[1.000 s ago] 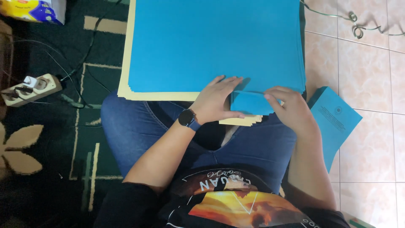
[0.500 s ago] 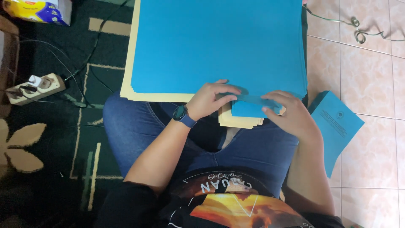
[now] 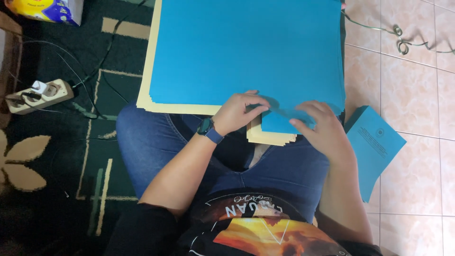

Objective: A person sits on the floor and sorts through a large stack of blue folders, smoothing each one and placing it into a new stack.

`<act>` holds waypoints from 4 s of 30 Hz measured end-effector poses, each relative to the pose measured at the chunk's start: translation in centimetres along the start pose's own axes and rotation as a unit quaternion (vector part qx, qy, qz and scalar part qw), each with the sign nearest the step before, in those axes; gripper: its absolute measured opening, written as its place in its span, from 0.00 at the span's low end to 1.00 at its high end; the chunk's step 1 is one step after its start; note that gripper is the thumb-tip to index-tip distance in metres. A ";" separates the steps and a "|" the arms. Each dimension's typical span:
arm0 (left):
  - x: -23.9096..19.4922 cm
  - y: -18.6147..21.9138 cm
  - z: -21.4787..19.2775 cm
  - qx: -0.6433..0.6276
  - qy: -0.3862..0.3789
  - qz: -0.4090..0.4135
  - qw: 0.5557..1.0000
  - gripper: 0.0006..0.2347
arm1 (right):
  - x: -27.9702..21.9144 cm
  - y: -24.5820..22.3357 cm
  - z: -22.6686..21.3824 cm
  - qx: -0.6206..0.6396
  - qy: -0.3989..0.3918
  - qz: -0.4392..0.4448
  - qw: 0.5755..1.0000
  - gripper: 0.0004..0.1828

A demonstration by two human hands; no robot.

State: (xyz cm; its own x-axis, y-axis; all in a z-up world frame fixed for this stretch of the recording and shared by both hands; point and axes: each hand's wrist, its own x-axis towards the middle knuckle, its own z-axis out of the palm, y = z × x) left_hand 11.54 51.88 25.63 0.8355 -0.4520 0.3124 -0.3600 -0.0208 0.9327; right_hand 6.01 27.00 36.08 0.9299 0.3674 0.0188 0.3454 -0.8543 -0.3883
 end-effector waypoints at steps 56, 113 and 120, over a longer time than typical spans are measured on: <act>-0.8 -0.5 1.3 0.425 0.067 0.084 0.899 0.15 | -1.6 7.6 5.3 -0.142 0.347 0.110 0.921 0.35; 0.6 -1.4 5.6 0.422 -0.055 0.082 0.901 0.32 | 24.0 20.0 7.0 -0.179 -0.011 0.068 0.981 0.35; 1.8 -1.0 7.2 0.445 -0.126 -0.033 0.886 0.29 | 10.1 14.0 6.7 -0.009 -0.093 0.095 0.991 0.35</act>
State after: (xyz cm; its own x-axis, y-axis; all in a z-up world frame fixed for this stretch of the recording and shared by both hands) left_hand 10.39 44.67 23.92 0.7879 -0.6064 0.1067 -0.5924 -0.6993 0.4001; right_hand 19.36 21.23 24.64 0.9396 0.2591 -0.2238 0.1698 -0.9202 -0.3526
